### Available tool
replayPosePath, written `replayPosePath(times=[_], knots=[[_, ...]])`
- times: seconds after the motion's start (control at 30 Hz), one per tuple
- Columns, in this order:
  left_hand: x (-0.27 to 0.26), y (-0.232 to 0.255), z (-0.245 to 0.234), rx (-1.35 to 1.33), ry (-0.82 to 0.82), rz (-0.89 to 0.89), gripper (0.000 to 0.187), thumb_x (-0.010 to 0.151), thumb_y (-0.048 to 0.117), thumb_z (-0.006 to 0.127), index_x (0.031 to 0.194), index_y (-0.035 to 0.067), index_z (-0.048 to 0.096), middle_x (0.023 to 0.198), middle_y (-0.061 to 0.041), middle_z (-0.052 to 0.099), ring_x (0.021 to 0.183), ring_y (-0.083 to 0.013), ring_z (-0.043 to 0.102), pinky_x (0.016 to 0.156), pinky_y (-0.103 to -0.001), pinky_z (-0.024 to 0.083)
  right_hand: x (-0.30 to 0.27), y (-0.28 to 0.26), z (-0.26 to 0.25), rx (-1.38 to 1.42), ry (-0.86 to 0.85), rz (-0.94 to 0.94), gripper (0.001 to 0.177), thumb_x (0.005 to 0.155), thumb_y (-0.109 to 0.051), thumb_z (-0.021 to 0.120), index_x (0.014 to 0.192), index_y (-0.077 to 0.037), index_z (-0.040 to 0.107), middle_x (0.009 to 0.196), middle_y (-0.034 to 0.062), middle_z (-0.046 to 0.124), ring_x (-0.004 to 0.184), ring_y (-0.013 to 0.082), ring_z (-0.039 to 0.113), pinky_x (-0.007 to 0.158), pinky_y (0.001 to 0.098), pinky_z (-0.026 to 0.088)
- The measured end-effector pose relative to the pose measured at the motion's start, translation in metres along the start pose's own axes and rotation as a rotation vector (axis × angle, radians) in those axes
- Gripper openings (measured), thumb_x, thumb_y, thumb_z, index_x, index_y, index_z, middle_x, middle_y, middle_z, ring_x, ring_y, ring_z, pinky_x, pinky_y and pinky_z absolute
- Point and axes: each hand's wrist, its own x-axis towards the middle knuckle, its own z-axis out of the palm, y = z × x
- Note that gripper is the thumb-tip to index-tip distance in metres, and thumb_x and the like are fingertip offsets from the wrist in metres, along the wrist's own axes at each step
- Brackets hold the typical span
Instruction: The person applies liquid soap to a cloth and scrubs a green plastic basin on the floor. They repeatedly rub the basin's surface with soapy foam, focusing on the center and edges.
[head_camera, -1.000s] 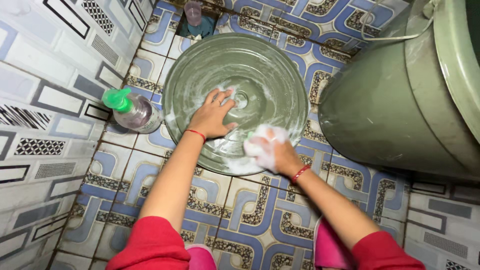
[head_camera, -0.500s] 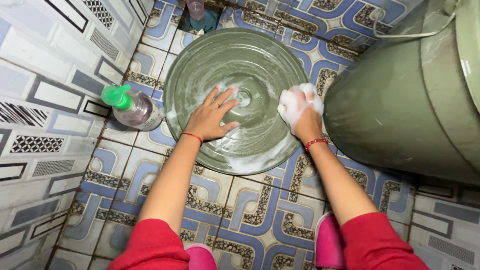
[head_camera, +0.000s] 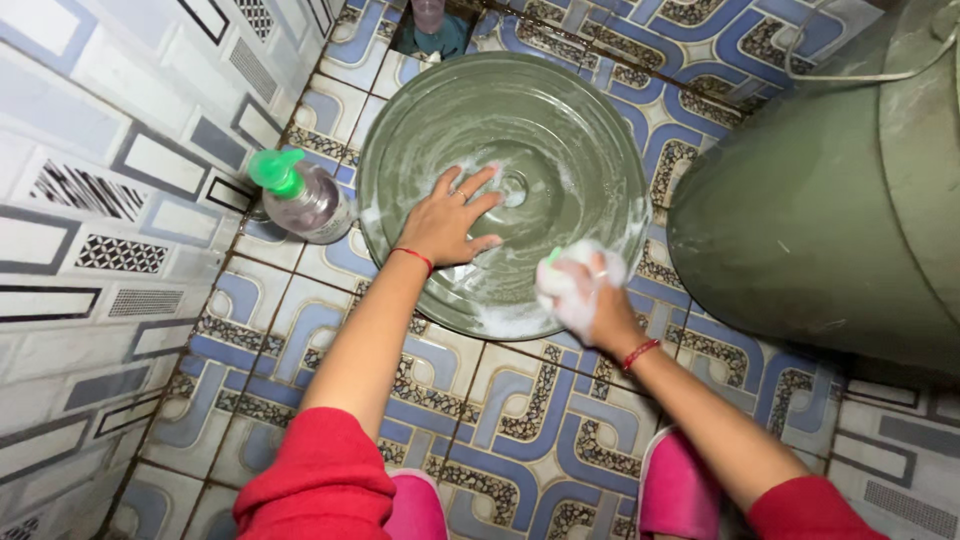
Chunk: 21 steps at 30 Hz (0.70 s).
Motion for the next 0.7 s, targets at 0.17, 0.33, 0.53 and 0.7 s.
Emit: replayPosePath(times=[0.17, 0.33, 0.53, 0.7], knots=[[0.001, 0.001, 0.0, 0.026, -0.009, 0.007, 0.059, 0.082, 0.05, 0.078, 0.135, 0.032, 0.059, 0.163, 0.005, 0.029, 0.147, -0.0408, 0.028, 0.103, -0.054, 0.048, -0.012, -0.026, 0.023, -0.063, -0.021, -0.157, 0.044, 0.076, -0.027, 0.072, 0.12, -0.023, 0.066, 0.125, 0.0183, 0.058, 0.11, 0.0536, 0.052, 0.091, 0.0584, 0.05], [0.002, 0.002, 0.001, 0.04, 0.002, 0.013, 0.06, 0.08, 0.049, 0.079, 0.134, 0.033, 0.06, 0.162, 0.005, 0.031, 0.145, -0.0413, 0.03, 0.102, -0.053, 0.049, -0.003, -0.06, 0.028, 0.043, -0.166, -0.016, 0.044, 0.085, -0.03, 0.069, 0.129, -0.028, 0.067, 0.124, 0.0237, 0.057, 0.112, 0.052, 0.053, 0.097, 0.0585, 0.047], [0.009, 0.001, 0.001, 0.079, 0.012, 0.056, 0.06, 0.077, 0.051, 0.082, 0.13, 0.031, 0.062, 0.158, 0.002, 0.037, 0.136, -0.0448, 0.038, 0.103, -0.051, 0.05, 0.028, -0.094, 0.04, 0.111, -0.166, -0.09, 0.039, 0.092, -0.036, 0.064, 0.13, -0.029, 0.069, 0.125, 0.0253, 0.058, 0.115, 0.0495, 0.054, 0.097, 0.056, 0.046], [0.016, 0.0, -0.001, 0.058, -0.055, 0.029, 0.059, 0.074, 0.049, 0.084, 0.126, 0.03, 0.064, 0.156, 0.003, 0.039, 0.137, -0.0449, 0.039, 0.102, -0.05, 0.048, 0.06, -0.116, 0.078, 0.037, -0.142, -0.129, 0.04, 0.09, -0.037, 0.065, 0.123, -0.016, 0.069, 0.124, 0.0185, 0.06, 0.122, 0.0428, 0.055, 0.103, 0.0545, 0.043]])
